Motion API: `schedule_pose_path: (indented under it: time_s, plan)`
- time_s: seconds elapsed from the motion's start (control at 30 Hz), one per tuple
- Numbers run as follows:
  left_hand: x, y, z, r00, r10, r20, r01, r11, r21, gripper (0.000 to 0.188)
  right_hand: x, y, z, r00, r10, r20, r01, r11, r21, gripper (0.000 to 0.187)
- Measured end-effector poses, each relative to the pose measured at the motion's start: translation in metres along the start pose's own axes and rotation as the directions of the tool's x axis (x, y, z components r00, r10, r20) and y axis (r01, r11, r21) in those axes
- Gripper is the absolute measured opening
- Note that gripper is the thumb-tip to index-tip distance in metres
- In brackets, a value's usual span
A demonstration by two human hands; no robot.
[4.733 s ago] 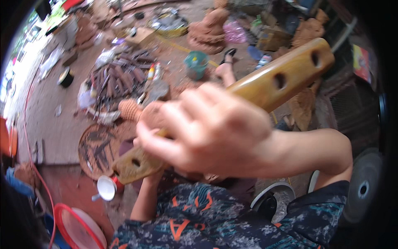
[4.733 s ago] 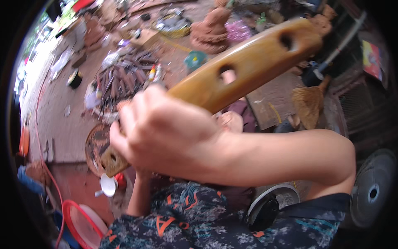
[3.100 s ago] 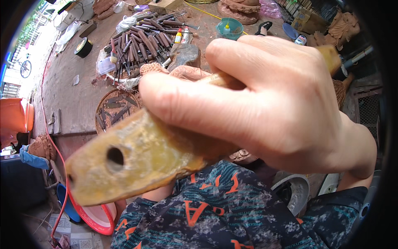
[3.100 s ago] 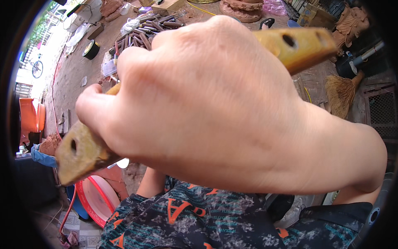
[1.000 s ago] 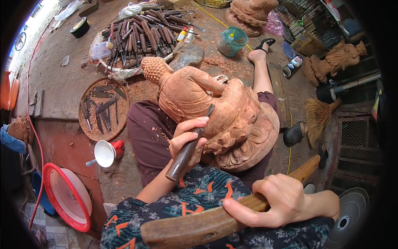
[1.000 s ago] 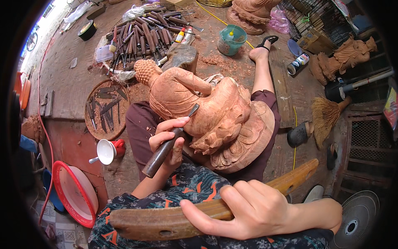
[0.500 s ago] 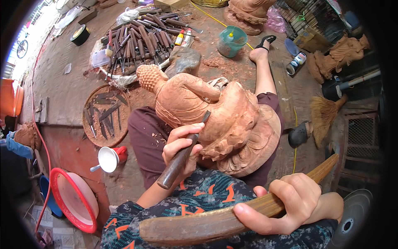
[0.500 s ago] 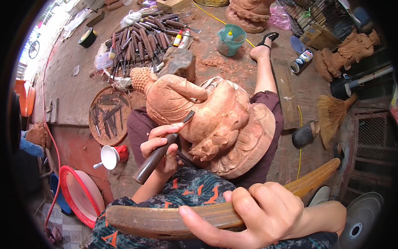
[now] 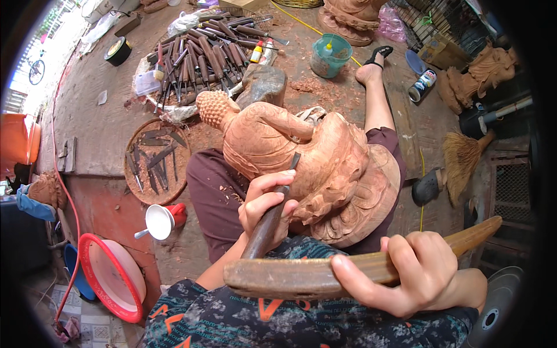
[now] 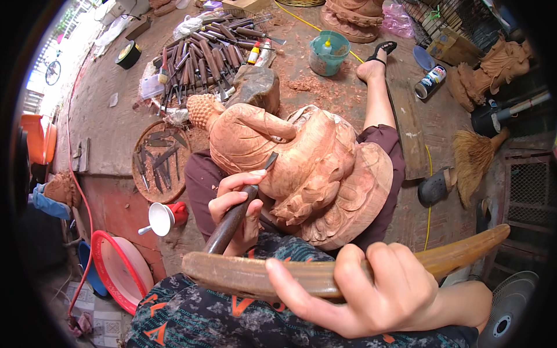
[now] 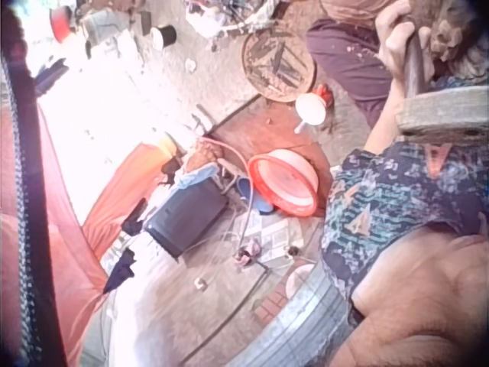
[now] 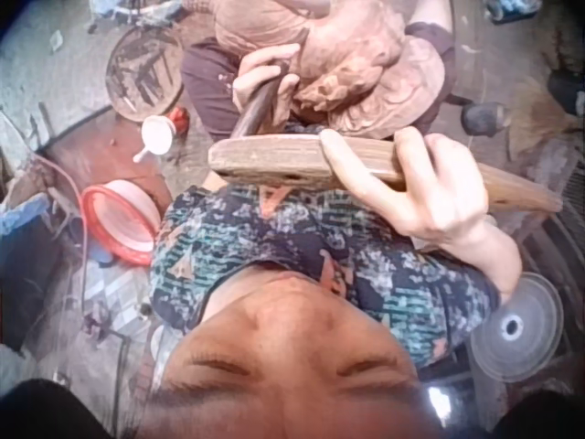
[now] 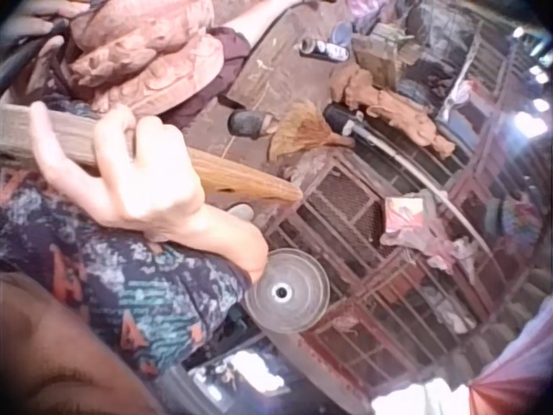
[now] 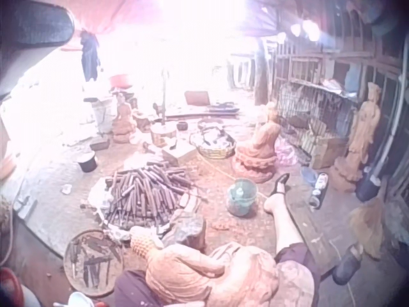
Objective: The person carves a wooden Buddha statue using a chisel and a wooden mallet. They repeatedly strike the chisel to shape the wood, occasionally switching tools from a nearby collection. The person works on the statue's back and head, removing wood shavings as they refine the details.
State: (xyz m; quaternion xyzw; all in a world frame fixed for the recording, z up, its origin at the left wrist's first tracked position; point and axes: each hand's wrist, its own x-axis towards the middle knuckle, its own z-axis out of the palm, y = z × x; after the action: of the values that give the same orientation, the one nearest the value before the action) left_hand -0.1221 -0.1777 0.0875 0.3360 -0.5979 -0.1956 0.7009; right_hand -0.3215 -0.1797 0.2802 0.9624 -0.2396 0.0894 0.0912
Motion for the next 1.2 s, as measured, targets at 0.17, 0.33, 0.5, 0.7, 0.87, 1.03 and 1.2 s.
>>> schedule_pose_path:
  time_s: [0.17, 0.33, 0.5, 0.7, 0.87, 1.03, 1.2]
  plan:
    - [0.008, 0.002, -0.002, 0.999, -0.009, 0.035, 0.007, 0.999, 0.039, 0.031, -0.004, 0.006, -0.002, 0.97, -0.092, -0.224, 0.12, 0.986, 0.116, 0.059]
    - [0.014, 0.006, -0.003, 0.996, -0.055, 0.071, 0.05, 0.996, 0.069, 0.03, -0.011, 0.006, -0.004, 0.991, -0.049, -0.121, 0.069, 0.984, 0.165, 0.058]
    - [0.018, 0.007, -0.002, 0.994, -0.072, 0.076, 0.066, 0.995, 0.08, 0.029, -0.018, 0.001, 0.002, 0.996, 0.071, -0.048, -0.069, 0.996, 0.055, 0.053]
    - [0.023, 0.01, 0.004, 0.992, -0.107, 0.064, 0.097, 0.985, 0.14, 0.029, -0.024, 0.002, 0.006, 0.984, 0.171, -0.041, -0.168, 0.984, 0.051, 0.052]
    - [0.032, 0.014, 0.005, 0.986, -0.146, 0.082, 0.125, 0.968, 0.22, 0.027, -0.023, 0.002, 0.008, 0.955, 0.212, -0.209, -0.173, 0.967, 0.19, 0.058]
    - [0.041, 0.018, 0.007, 0.969, -0.226, 0.099, 0.198, 0.952, 0.234, 0.023, -0.025, 0.005, 0.003, 0.948, 0.238, -0.213, -0.206, 0.965, 0.161, 0.056]
    - [0.047, 0.006, 0.009, 0.969, -0.225, 0.101, 0.186, 0.936, 0.3, 0.023, -0.035, 0.005, 0.008, 0.939, 0.34, -0.041, -0.332, 0.933, 0.137, 0.054]
